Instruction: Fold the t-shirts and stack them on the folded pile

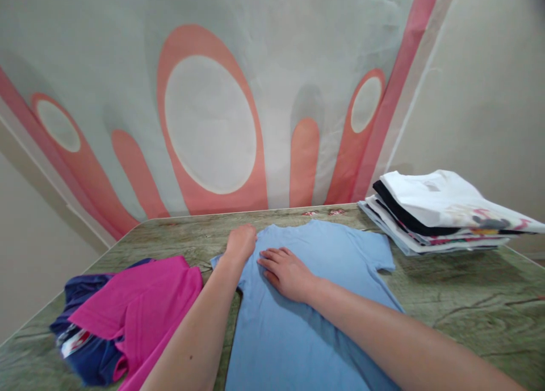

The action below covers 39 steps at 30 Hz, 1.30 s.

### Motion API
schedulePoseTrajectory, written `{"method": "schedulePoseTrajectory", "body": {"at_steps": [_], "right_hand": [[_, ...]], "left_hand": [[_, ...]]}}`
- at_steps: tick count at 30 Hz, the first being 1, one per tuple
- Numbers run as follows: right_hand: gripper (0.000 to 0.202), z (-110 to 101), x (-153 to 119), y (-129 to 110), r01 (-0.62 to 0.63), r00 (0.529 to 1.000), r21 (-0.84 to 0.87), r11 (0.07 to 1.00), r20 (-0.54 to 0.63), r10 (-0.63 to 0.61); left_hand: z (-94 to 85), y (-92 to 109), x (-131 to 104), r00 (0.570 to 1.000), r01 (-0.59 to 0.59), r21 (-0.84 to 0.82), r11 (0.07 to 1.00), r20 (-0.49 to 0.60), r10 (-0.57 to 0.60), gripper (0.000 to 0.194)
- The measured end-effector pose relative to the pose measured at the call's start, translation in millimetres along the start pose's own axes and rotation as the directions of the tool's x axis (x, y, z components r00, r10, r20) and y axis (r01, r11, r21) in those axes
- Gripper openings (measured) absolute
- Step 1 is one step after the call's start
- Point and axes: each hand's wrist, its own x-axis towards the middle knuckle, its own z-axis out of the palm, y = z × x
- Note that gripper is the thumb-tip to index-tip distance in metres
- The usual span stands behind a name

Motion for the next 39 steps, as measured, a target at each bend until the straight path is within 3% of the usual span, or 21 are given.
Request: {"method": "schedulePoseTrajectory", "body": {"at_steps": [5, 18, 27, 35, 39], "right_hand": [[0.038, -1, 0, 0, 0.015, 1.000, -0.018, 1.000, -0.004, -0.016], [0.037, -3, -1, 1, 0.020, 1.000, -0.031, 0.999, -0.003, -0.020], [0.037, 0, -3, 3, 0.010, 1.000, -0.028, 1.000, -0.011, -0.011], [0.038, 0, -3, 4, 0.017, 1.000, -0.021, 1.000, -0.001, -0.017], [0.037, 0, -3, 4, 0.018, 1.000, -0.022, 1.000, -0.012, -0.018]], "left_hand": [[0.5, 3, -1, 1.000, -0.006, 0.053, 0.999, -0.021, 0.007, 0.024], [6.2, -12, 3, 0.998, 0.009, 0.050, 0.999, -0.067, -0.006, 0.021], [13.1, -22, 9, 0.993, 0.047, -0.060, 0.997, -0.102, -0.053, 0.024], [18.7, -29, 19, 0.998, 0.055, -0.223, 0.973, -0.023, -0.061, 0.018], [23.9, -29, 20, 0.994, 0.071, -0.228, 0.971, -0.066, -0.088, 0.019]]}}
